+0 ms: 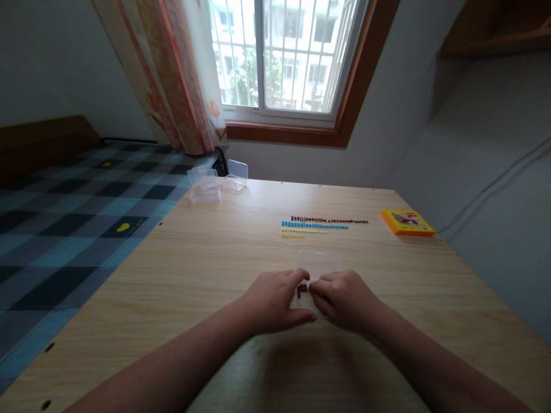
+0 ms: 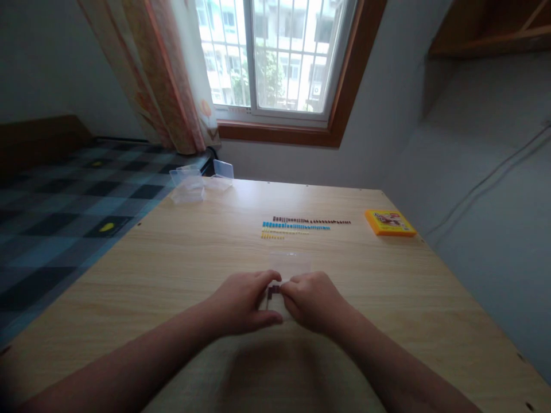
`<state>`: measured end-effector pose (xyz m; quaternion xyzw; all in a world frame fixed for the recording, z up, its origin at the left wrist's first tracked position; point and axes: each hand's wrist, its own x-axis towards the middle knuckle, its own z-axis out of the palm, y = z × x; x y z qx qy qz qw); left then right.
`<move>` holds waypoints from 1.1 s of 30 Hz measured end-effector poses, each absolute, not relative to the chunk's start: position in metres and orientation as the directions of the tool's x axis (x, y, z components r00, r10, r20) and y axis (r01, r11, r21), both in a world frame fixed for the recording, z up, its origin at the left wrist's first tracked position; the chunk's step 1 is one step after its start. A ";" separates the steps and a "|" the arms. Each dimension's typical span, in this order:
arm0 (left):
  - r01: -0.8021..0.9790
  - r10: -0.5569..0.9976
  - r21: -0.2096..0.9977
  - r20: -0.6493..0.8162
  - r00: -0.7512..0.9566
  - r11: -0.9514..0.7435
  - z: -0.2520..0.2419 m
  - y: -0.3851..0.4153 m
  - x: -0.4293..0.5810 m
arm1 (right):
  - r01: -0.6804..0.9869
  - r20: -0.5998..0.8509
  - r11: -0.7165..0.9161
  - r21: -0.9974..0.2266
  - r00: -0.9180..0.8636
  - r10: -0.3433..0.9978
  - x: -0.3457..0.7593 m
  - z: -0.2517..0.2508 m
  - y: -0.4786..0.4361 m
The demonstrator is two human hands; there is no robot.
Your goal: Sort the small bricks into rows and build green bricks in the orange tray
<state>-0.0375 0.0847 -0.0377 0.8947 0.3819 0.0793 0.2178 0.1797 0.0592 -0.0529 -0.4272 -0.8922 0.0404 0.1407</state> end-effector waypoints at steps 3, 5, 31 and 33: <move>0.646 0.719 0.452 -0.017 0.695 -0.615 -0.038 0.085 -0.038 | 0.755 0.210 0.626 -0.193 -0.591 0.778 0.179 -0.053 0.059; 0.645 0.717 0.453 -0.018 0.697 -0.616 -0.038 0.085 -0.038 | 0.756 0.207 0.625 -0.195 -0.591 0.780 0.179 -0.052 0.059; 0.649 0.717 0.443 -0.019 0.697 -0.618 -0.038 0.084 -0.037 | 0.760 0.197 0.621 -0.191 -0.590 0.783 0.179 -0.053 0.059; 0.644 0.714 0.446 -0.016 0.700 -0.621 -0.038 0.085 -0.037 | 0.764 0.194 0.617 -0.187 -0.587 0.786 0.179 -0.054 0.059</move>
